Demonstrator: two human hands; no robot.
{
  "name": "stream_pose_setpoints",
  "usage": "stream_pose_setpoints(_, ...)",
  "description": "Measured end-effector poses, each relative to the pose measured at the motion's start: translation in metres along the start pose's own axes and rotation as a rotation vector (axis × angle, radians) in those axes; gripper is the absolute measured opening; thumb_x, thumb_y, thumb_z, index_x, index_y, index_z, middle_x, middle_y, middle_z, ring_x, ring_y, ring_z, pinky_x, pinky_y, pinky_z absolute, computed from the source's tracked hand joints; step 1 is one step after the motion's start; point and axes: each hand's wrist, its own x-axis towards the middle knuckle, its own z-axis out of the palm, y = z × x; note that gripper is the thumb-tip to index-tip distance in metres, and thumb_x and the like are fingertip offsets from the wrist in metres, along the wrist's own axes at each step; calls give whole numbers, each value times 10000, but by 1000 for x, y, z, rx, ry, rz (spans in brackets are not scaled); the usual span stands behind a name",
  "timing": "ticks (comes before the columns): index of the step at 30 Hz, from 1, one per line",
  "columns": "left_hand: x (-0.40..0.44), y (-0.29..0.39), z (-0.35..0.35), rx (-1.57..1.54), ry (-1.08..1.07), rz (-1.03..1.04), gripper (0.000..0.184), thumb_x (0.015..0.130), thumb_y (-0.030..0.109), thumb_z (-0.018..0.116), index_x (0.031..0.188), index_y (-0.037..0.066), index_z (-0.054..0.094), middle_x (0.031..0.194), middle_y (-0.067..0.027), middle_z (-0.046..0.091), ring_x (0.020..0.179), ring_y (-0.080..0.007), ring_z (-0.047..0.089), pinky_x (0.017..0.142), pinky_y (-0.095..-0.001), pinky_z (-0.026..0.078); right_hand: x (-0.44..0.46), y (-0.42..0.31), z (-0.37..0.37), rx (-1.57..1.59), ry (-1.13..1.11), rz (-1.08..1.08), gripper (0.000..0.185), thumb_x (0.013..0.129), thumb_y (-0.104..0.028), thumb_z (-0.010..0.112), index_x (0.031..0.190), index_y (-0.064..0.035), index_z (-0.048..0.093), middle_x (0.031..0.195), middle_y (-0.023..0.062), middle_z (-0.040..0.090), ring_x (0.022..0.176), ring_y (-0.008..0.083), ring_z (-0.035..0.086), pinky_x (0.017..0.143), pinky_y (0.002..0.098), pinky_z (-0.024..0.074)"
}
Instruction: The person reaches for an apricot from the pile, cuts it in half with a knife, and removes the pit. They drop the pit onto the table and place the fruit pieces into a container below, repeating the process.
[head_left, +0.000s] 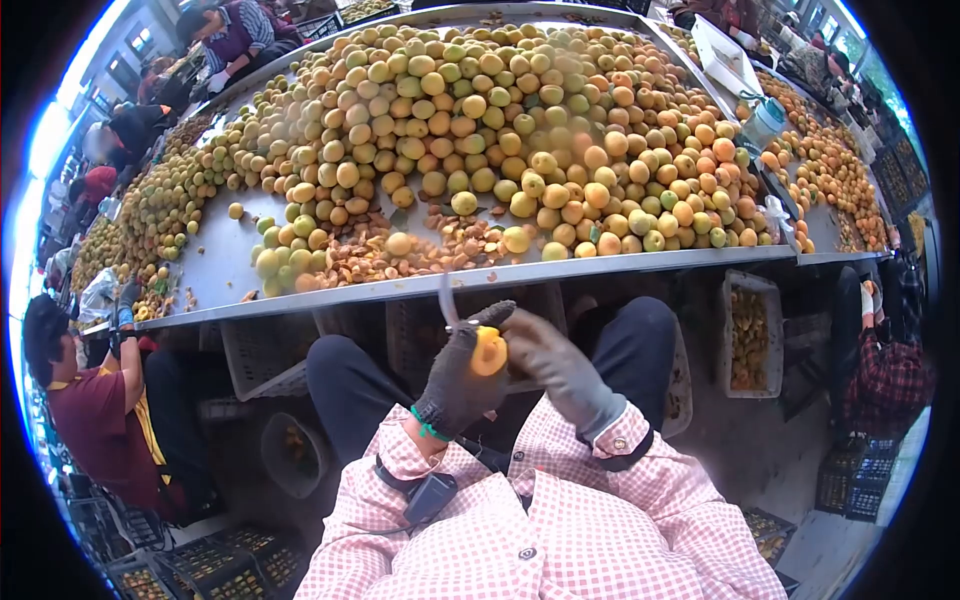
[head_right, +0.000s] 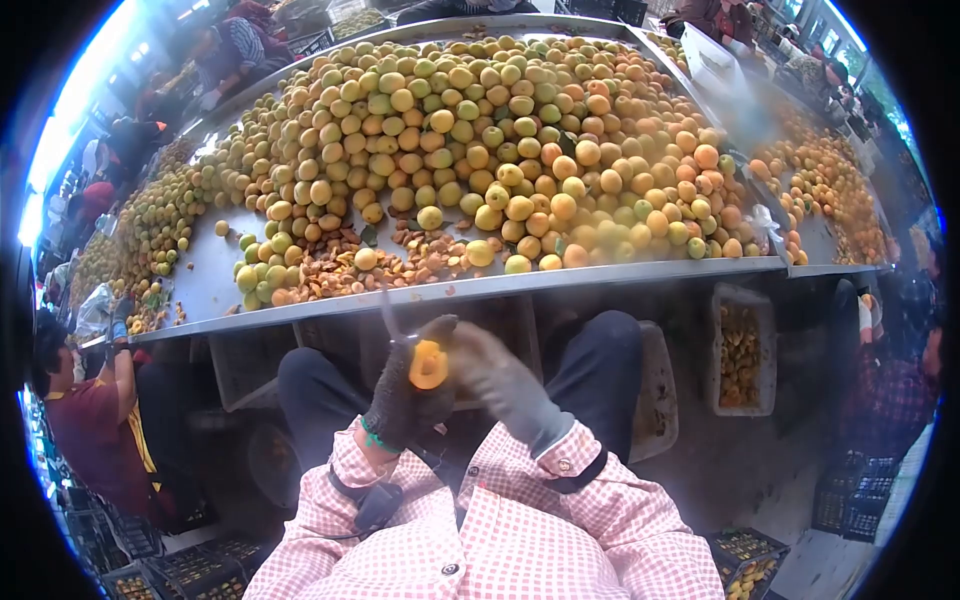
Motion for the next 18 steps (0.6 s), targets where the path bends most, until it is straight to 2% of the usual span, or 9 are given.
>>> stream_pose_setpoints(2, 7, -10, 1, 453, 1, 743, 381, 912, 55, 529, 1286, 25, 464, 1151, -81, 565, 967, -178, 579, 844, -275, 466, -8, -7, 33, -71, -22, -57, 301, 924, -115, 578, 1209, -54, 504, 1032, 10, 567, 884, 56, 537, 796, 166, 435)
stream_pose_setpoints(3, 6, -6, 3, -13, -86, 375, 383, 898, 32, 551, 1274, 29, 477, 1200, -67, 566, 974, -120, 561, 838, -254, 461, -10, -2, 31, -126, 71, -137, 279, 899, -64, 594, 1163, -47, 506, 1015, 8, 561, 879, 56, 530, 780, 159, 432)
stream_pose_setpoints(6, 8, -13, -6, -142, 5, 125, 372, 909, 60, 555, 1274, 22, 493, 1150, -56, 593, 945, -83, 560, 832, -238, 459, -18, -8, 29, -562, 310, -454, 280, 835, 48, 617, 1073, -42, 498, 973, 7, 539, 867, 67, 519, 737, 178, 447)
stream_pose_setpoints(7, 8, -13, -8, -134, 80, 273, 378, 917, 68, 552, 1286, 10, 494, 1016, -32, 605, 865, -61, 559, 762, -223, 468, -18, -8, 18, -737, 306, -594, 305, 816, 74, 616, 1072, -43, 499, 941, 19, 548, 779, 61, 522, 655, 194, 459)
stream_pose_setpoints(8, 5, -7, -13, -133, 81, 269, 378, 917, 68, 552, 1286, 10, 494, 1016, -32, 605, 865, -61, 559, 762, -223, 468, -25, -19, 18, -359, 195, -279, 277, 846, -3, 613, 1098, -40, 503, 889, 33, 553, 659, 67, 512, 562, 207, 448)
stream_pose_setpoints(10, -4, 7, -22, -375, -104, 97, 430, 926, 188, 576, 1307, 20, 470, 691, -14, 535, 494, -53, 430, 422, -188, 346, -35, -36, 7, -49, -55, 209, 263, 891, -116, 575, 1127, -28, 501, 844, 53, 551, 573, 81, 487, 508, 214, 428)
stream_pose_setpoints(12, -3, 17, -14, -531, -138, 83, 423, 913, 199, 599, 1279, 18, 489, 550, 3, 396, 405, -78, 367, 364, -222, 293, -34, -16, -6, 242, -224, 434, 296, 908, -200, 550, 1144, -28, 505, 889, 89, 572, 643, 125, 561, 500, 216, 438)
stream_pose_setpoints(13, -2, 17, -11, -644, -204, 126, 398, 911, 201, 601, 1250, 17, 504, 550, -3, 391, 407, -90, 373, 365, -234, 304, -41, -10, -1, 85, -136, 439, 389, 917, -325, 537, 1170, -32, 504, 980, 102, 593, 709, 153, 603, 586, 199, 461)
stream_pose_setpoints(18, 3, -2, 1, -801, -347, 151, 323, 899, 192, 612, 1158, 14, 539, 546, -13, 369, 401, -136, 395, 362, -280, 329, -49, 13, 25, 355, -148, 492, 350, 912, -257, 559, 1172, -30, 501, 1027, 101, 585, 792, 163, 604, 557, 209, 465)
